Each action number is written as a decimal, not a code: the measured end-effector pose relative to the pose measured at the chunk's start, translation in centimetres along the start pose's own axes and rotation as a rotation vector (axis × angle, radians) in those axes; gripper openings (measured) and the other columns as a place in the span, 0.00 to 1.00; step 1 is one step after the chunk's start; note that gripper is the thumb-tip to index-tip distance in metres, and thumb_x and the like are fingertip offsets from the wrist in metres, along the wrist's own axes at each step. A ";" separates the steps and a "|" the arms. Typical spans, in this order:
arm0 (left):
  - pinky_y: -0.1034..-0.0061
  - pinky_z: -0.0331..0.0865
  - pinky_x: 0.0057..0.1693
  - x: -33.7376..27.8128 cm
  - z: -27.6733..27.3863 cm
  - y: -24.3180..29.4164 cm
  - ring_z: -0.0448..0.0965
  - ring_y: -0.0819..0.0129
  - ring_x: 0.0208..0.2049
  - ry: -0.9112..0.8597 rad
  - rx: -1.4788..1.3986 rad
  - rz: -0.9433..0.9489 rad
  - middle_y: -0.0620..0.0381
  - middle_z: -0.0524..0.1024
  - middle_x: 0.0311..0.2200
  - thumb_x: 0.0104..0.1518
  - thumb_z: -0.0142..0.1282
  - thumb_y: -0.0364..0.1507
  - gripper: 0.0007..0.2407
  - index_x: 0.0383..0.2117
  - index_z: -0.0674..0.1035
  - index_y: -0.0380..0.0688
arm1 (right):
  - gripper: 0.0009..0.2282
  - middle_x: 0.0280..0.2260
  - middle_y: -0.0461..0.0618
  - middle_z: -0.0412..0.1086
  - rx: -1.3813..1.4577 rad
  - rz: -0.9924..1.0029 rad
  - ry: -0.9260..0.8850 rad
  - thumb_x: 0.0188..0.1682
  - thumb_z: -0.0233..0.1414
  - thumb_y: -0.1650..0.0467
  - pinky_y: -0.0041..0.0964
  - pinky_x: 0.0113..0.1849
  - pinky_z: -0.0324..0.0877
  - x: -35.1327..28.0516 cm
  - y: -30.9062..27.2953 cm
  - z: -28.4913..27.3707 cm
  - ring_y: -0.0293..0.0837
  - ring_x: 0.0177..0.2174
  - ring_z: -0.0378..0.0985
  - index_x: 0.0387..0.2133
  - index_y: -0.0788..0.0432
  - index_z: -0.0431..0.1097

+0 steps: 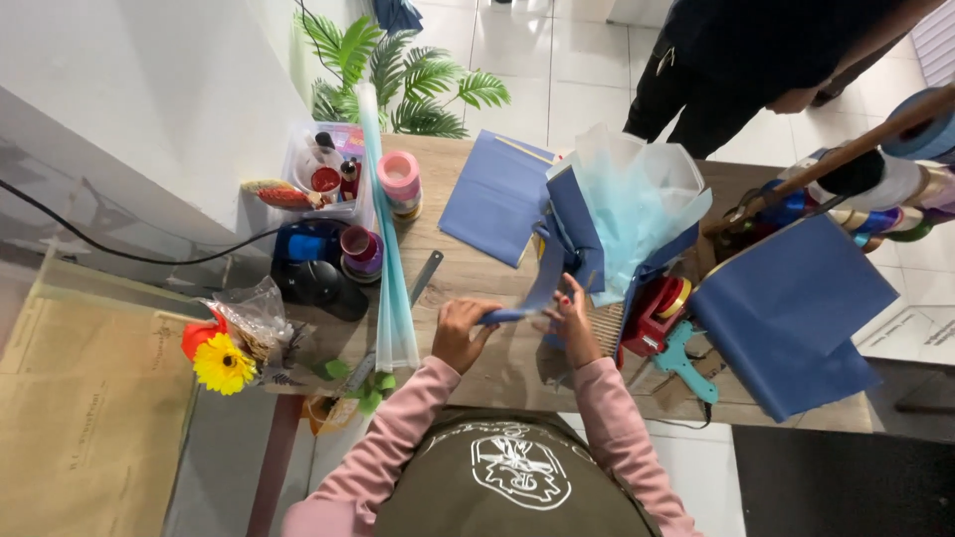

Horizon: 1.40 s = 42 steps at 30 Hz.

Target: The person wraps a bouquet of flowers in blue and light blue paper. They fold the paper around the stems, secure it with tape, and use a utility knife to trim excess paper from the wrapping.

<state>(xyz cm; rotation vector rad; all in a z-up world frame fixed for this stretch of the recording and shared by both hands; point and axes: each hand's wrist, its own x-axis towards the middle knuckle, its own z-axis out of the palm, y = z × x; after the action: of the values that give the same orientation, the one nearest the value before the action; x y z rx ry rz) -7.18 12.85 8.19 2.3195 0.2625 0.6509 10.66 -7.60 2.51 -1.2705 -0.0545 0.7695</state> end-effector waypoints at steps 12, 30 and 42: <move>0.50 0.56 0.69 -4.9 1.7 -1.7 0.77 0.69 0.55 0.070 0.233 0.435 0.69 0.80 0.48 0.68 0.54 0.41 0.11 0.53 0.81 0.63 | 0.21 0.40 0.59 0.76 -0.131 -0.057 0.458 0.50 0.69 0.67 0.48 0.38 0.79 -1.4 5.2 -2.5 0.48 0.37 0.80 0.51 0.68 0.74; 0.37 0.71 0.59 -3.0 6.6 -6.9 0.77 0.58 0.49 0.017 -1.576 -0.660 0.56 0.70 0.53 0.58 0.73 0.30 0.35 0.69 0.61 0.53 | 0.24 0.53 0.58 0.77 -0.180 -0.472 -0.175 0.51 0.62 0.79 0.49 0.48 0.78 -9.9 -1.3 8.9 0.47 0.52 0.76 0.63 0.60 0.70; 0.41 0.78 0.59 -5.2 1.4 -8.5 0.79 0.38 0.57 0.171 -1.083 -0.833 0.32 0.74 0.57 0.52 0.82 0.27 0.40 0.69 0.65 0.37 | 0.33 0.51 0.59 0.76 -0.190 -0.282 -0.080 0.50 0.63 0.78 0.42 0.52 0.79 -8.6 1.2 5.3 0.44 0.46 0.81 0.70 0.52 0.61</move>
<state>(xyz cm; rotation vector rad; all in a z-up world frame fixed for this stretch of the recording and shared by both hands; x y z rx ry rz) -10.89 16.43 -0.48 0.9784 0.6947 0.3857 1.25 -7.73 6.40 -1.3752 -0.3714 0.5805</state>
